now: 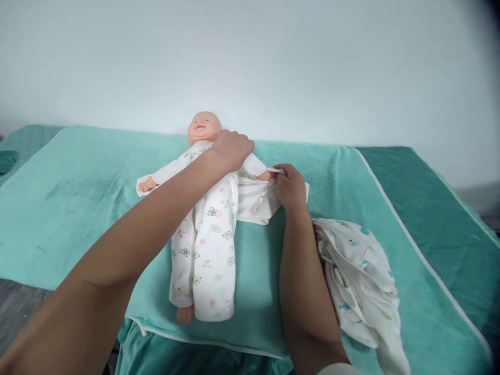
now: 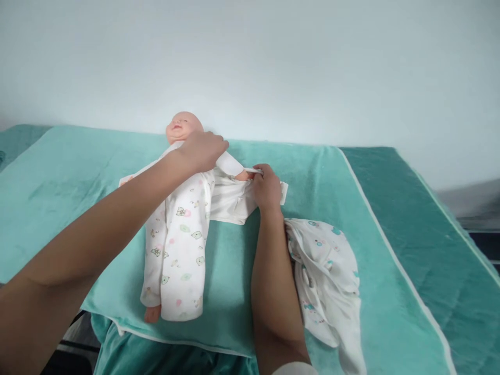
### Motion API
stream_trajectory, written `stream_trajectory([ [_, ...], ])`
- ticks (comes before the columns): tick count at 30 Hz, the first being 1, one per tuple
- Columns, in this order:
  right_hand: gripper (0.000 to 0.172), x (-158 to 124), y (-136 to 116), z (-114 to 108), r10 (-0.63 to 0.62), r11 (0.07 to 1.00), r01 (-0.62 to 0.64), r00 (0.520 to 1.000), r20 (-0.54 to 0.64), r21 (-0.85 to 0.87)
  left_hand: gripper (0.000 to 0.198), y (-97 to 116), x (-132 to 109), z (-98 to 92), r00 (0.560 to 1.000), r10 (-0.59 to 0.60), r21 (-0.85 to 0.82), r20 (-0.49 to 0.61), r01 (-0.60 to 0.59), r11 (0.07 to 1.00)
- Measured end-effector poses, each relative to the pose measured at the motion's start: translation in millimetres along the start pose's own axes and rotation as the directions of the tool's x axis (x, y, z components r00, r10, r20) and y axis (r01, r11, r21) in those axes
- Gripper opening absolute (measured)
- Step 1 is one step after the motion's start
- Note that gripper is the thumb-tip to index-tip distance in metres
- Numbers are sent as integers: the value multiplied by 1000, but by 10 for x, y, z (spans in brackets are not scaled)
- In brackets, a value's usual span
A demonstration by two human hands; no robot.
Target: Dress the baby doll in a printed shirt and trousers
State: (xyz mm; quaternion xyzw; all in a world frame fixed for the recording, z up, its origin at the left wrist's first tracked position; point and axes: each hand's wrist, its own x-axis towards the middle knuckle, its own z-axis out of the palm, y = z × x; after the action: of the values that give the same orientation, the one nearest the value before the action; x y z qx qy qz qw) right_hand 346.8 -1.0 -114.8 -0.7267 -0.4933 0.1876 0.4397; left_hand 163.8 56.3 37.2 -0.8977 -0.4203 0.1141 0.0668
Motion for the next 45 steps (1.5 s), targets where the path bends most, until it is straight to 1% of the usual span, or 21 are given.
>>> stream_trajectory([
  [3, 41, 25, 35, -5, 44, 994, -44, 999, 10, 101, 45, -44, -52, -36, 999, -29, -21, -29, 28, 999],
  [6, 38, 35, 50, -10, 68, 995, -69, 998, 15, 77, 45, -53, -87, -30, 999, -34, -34, -43, 33, 999],
  [8, 39, 32, 51, -17, 37, 998, -39, 999, 23, 54, 42, -64, -91, -16, 998, -43, -44, -43, 41, 998],
  [12, 42, 10, 28, -42, -26, 999, 23, 997, 75, 40, 27, -106, -64, 16, 995, -90, -106, -34, 86, 991],
  [14, 42, 1, 10, -54, -9, 997, 4, 998, 62, 75, 25, -113, -55, 32, 995, -99, -115, -19, 96, 989],
  [16, 42, 0, -3, -57, 36, 987, -40, 999, 26, 157, 30, -102, -61, 47, 996, -89, -93, -13, 87, 992],
  [18, 43, 6, -8, -47, 97, 947, -97, 995, 13, 305, 38, -88, -73, 68, 997, -77, -67, -13, 76, 995],
  [19, 42, 11, -9, -36, 129, 908, -126, 992, 19, 399, 40, -84, -75, 85, 997, -74, -62, -16, 73, 995],
  [22, 39, 30, -7, 24, 160, 752, -163, 985, 64, 638, 44, -76, -45, 187, 998, -51, -90, -27, 49, 995],
  [24, 39, 48, 13, 69, 144, 695, -169, 985, 95, 699, 45, -63, 9, 291, 999, -22, -121, -36, 17, 993],
  [26, 43, 75, 61, 96, 123, 665, -157, 987, 101, 730, 46, -33, 75, 396, 999, -6, -138, -38, 0, 990],
  [29, 52, 129, 165, 79, 78, 643, -74, 996, 31, 763, 46, 24, 133, 478, 999, -16, -152, -31, 11, 988],
  [31, 55, 154, 207, 45, 72, 650, 2, 995, -64, 760, 44, 54, 99, 468, 1000, -25, -168, -19, 21, 986],
  [33, 54, 152, 193, 23, 71, 692, 97, 977, -202, 715, 41, 59, -14, 442, 999, -40, -200, -26, 34, 979],
  [35, 52, 111, 116, 37, 19, 781, 210, 933, -359, 588, 35, 24, -199, 453, 992, -84, -267, -99, 55, 962],
  [37, 53, 31, -12, 96, -109, 862, 301, 895, -432, 407, 31, -62, -415, 541, 956, -178, -387, -234, 76, 919],
  [39, 52, -81, -170, 201, -244, 890, 367, 885, -397, 271, 31, -192, -611, 707, 881, -310, -549, -358, 70, 833],
  [41, 47, -209, -336, 338, -366, 874, 432, 886, -285, 221, 29, -337, -744, 908, 801, -436, -699, -410, 31, 715],
  [42, 43, -275, -416, 410, -414, 860, 459, 883, -218, 225, 29, -403, -782, 1004, 773, -482, -754, -413, 8, 657],
  [43, 38, -337, -489, 479, -458, 845, 480, 877, -143, 238, 28, -458, -803, 1087, 755, -513, -794, -408, -15, 608],
  [45, 32, -442, -603, 594, -512, 825, 493, 859, -2, 278, 25, -529, -806, 1202, 740, -546, -839, -394, -47, 542],
])
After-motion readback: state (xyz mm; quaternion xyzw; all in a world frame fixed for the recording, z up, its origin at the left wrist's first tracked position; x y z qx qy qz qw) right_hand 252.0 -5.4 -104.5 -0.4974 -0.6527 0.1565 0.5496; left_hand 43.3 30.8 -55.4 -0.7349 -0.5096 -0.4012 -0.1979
